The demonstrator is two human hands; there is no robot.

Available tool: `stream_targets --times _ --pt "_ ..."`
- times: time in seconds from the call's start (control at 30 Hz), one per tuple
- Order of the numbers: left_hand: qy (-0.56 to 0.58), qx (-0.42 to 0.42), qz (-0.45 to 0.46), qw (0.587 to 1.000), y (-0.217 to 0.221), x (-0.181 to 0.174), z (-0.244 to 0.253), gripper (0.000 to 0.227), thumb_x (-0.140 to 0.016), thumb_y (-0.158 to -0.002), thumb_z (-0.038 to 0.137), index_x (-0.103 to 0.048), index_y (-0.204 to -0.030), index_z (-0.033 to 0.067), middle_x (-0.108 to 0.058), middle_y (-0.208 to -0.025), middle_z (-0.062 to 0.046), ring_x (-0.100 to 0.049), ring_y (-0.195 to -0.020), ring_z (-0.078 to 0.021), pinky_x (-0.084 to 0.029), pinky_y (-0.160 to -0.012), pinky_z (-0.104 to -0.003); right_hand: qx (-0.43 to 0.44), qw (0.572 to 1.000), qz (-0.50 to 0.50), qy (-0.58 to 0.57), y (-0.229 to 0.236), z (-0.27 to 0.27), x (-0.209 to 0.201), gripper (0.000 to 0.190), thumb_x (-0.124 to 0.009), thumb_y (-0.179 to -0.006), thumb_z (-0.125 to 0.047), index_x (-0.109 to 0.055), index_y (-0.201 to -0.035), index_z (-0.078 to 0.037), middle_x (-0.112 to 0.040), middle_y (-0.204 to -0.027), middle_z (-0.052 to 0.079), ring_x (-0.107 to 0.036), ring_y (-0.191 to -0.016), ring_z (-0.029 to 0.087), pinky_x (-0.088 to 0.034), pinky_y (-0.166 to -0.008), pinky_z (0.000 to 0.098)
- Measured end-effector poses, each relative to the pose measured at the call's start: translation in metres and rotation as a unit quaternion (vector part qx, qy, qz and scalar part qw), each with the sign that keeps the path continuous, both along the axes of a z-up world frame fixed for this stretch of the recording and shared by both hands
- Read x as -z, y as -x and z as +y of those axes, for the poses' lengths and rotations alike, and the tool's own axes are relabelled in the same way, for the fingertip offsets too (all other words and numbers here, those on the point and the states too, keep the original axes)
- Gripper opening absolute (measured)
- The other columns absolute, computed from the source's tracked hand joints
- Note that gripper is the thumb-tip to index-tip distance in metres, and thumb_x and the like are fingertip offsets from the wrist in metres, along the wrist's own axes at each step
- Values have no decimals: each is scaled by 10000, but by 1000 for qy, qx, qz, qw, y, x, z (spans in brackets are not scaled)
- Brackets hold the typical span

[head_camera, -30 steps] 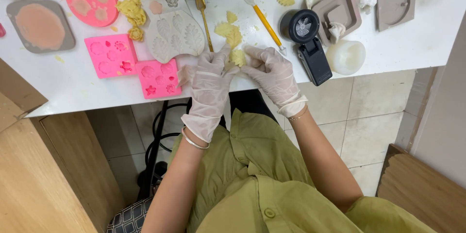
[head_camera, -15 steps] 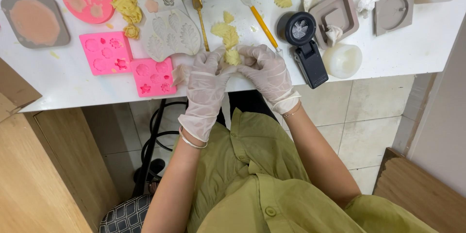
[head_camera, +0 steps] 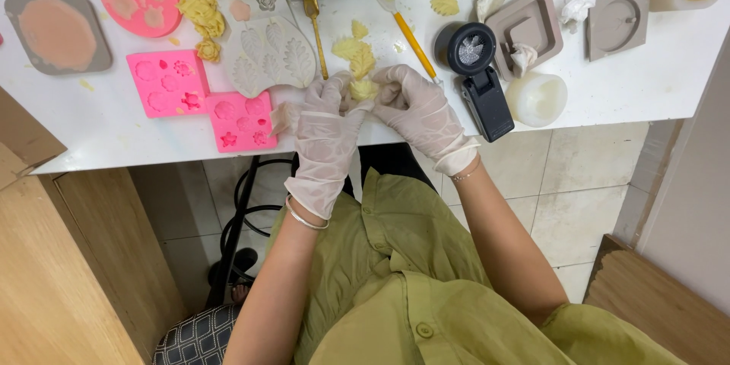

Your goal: Preparing and melting wax flower decorations for candle making using a melting pot and heat gun.

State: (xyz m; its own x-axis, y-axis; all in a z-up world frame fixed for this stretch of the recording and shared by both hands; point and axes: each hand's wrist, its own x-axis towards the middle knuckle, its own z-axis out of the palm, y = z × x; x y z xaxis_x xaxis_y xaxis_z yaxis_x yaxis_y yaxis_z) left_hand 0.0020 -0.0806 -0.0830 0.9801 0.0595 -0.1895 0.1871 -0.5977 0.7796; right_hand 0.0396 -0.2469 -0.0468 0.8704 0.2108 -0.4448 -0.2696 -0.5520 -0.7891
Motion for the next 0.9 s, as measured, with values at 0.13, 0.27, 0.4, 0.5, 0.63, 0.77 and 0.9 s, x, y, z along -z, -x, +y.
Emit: stream_targets --times 0.13,0.27,0.4,0.5,0.63,0.77,0.9 --pt "19 -11 -1 1000 2 7 -1 497 -846 -833 205 -644 -1264 63 -600 -1078 -92 -632 -855 -207 -518 -761 -369 77 996 9 -42 -2 -7 19 320 -753 -906 -81 -670 -1214 -56 -636 -899 -21 -555 -727 48 -516 -673 210" --pt "32 -24 8 999 2 10 -5 499 -840 -818 190 -645 -1260 63 -595 -1074 -90 -627 -847 -198 -528 -757 -356 137 987 -46 -62 -18 -1 28 201 -756 -965 -150 -710 -1124 -35 -710 -923 -1 -623 -811 42 -549 -741 214" --pt "20 -33 20 999 0 9 -6 497 -851 -811 197 -656 -1249 65 -591 -1040 -91 -613 -826 -203 -523 -737 -363 103 993 -23 60 -37 17 12 290 -841 -867 -272 -726 -989 -35 -726 -785 64 -656 -678 105 -549 -645 255" --pt "9 -33 9 999 1 7 -7 500 -858 -823 214 -654 -1253 60 -591 -1034 -91 -610 -825 -203 -520 -734 -368 75 990 -28 115 -38 24 28 381 -912 -785 -306 -710 -890 -1 -710 -750 96 -667 -660 147 -541 -619 283" --pt "9 -37 7 999 -1 10 -8 500 -858 -826 225 -652 -1248 52 -589 -1040 -95 -610 -817 -199 -522 -729 -367 97 991 6 94 -42 24 29 369 -906 -767 -287 -699 -868 2 -723 -758 99 -690 -670 164 -549 -621 295" --pt "14 -38 5 999 2 16 -9 502 -847 -820 216 -646 -1245 39 -583 -1052 -95 -606 -811 -197 -528 -720 -359 139 988 14 68 -41 14 30 318 -841 -851 -253 -676 -960 -3 -744 -819 125 -707 -706 201 -574 -645 321" --pt "15 -35 2 999 0 14 -8 486 -840 -819 196 -650 -1239 42 -578 -1042 -87 -598 -815 -193 -521 -726 -357 -14 980 -199 -6 -40 17 17 286 -767 -962 -165 -650 -1204 -68 -768 -1106 99 -757 -896 206 -593 -764 324"
